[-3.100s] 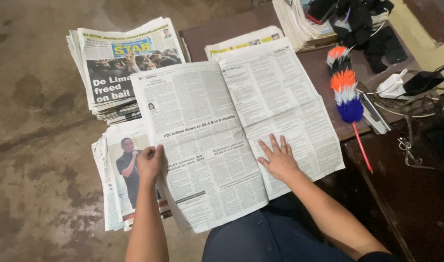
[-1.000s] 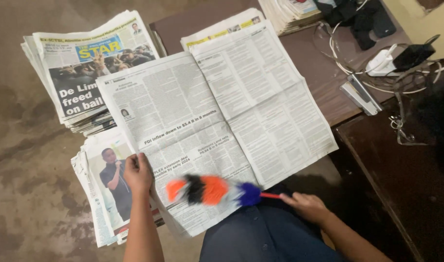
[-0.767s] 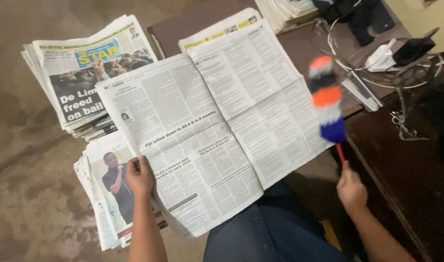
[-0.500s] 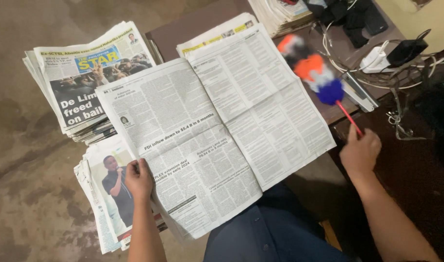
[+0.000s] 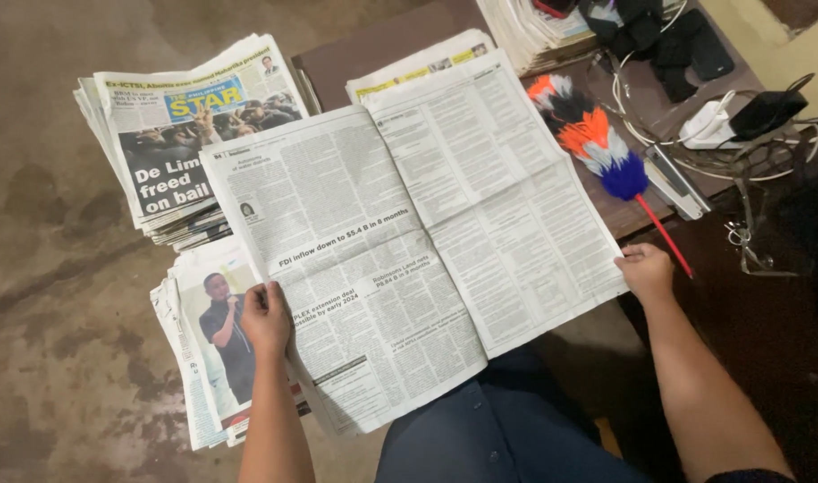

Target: Dust and organize stacks of newspapers on a desk using a duster.

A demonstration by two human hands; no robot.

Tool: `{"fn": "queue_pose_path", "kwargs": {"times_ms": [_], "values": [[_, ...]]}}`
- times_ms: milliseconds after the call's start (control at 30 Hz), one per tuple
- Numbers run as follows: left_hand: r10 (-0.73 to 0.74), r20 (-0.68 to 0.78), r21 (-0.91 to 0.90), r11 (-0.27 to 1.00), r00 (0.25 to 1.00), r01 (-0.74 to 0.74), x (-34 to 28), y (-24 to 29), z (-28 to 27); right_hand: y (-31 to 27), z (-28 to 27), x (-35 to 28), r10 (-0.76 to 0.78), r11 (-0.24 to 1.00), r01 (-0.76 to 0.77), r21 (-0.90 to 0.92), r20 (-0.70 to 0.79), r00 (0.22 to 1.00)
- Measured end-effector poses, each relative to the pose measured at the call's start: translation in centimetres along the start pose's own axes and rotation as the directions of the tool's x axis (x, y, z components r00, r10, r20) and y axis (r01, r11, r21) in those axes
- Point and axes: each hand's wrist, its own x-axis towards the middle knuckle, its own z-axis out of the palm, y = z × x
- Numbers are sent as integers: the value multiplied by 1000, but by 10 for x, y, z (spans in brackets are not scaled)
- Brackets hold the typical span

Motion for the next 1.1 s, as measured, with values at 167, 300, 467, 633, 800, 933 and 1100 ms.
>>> {"fn": "queue_pose_path", "kwargs": {"times_ms": [167, 300, 467, 633, 800, 933, 1100], "values": [[13, -4, 26, 1000, 1000, -13, -6, 14, -6, -78, -40, -52, -45, 977, 40, -208, -19, 999], [15, -32, 32, 999, 999, -14, -3, 4, 0, -136, -53, -81, -503, 735, 244, -633, -268, 821], [5, -32, -35, 999, 999, -7, 2, 6, 1, -219, -78, -109, -472, 834, 365, -415, -192, 860], [11, 16, 102, 995, 1000, -13, 11, 20, -7, -273, -85, -137, -497, 719, 347, -602, -96, 863], [-37, 106, 150, 988, 994, 21, 11, 49, -16, -366, -127, -195, -580, 665, 410, -624, -87, 810], [7, 109, 156, 987, 994, -24, 5, 64, -22, -297, -91, -154, -471, 734, 331, -593, -93, 878], [232, -80, 206, 955, 969, -212, 5, 76, -7, -358, -104, -185, -825, 474, 388, -791, -245, 508]]}}
